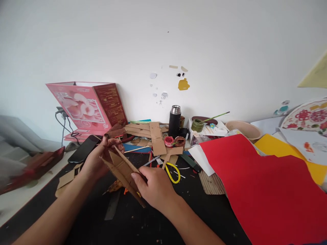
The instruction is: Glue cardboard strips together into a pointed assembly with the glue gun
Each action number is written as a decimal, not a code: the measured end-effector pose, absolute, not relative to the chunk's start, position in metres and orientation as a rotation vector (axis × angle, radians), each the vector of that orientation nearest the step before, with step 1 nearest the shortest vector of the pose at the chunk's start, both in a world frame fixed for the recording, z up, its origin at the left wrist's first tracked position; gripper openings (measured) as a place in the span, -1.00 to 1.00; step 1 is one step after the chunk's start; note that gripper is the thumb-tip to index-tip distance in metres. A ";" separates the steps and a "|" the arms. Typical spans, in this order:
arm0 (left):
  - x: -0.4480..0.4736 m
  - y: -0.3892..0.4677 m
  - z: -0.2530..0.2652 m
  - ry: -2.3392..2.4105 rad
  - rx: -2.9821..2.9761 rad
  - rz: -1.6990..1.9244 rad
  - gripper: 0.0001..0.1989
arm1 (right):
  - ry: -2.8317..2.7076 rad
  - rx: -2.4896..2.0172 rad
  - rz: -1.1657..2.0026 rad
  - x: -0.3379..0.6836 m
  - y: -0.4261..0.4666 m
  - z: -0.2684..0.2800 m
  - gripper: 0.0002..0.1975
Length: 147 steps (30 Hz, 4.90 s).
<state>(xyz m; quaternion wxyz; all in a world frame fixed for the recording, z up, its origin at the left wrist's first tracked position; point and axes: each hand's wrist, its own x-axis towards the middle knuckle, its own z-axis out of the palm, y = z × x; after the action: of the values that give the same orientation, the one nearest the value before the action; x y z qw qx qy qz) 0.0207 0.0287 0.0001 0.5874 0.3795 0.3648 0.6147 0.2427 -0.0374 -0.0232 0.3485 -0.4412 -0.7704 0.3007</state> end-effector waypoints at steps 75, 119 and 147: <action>0.025 0.014 0.004 0.476 0.766 1.319 -0.74 | -1.240 -0.677 2.098 0.244 -0.034 -0.044 -0.29; 0.039 0.003 0.008 0.313 0.701 1.283 -0.67 | -1.080 -0.490 2.286 0.233 -0.038 -0.045 -0.28; 0.040 -0.008 0.001 0.250 1.048 0.948 -0.11 | -1.063 -0.505 2.226 0.237 -0.040 -0.031 -0.31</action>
<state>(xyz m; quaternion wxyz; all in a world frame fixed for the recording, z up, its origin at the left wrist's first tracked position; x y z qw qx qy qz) 0.0395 -0.0081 0.0014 0.7532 0.4803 0.1146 0.4345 0.2368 -0.0404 -0.0312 0.3069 -0.1911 -0.4017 0.8414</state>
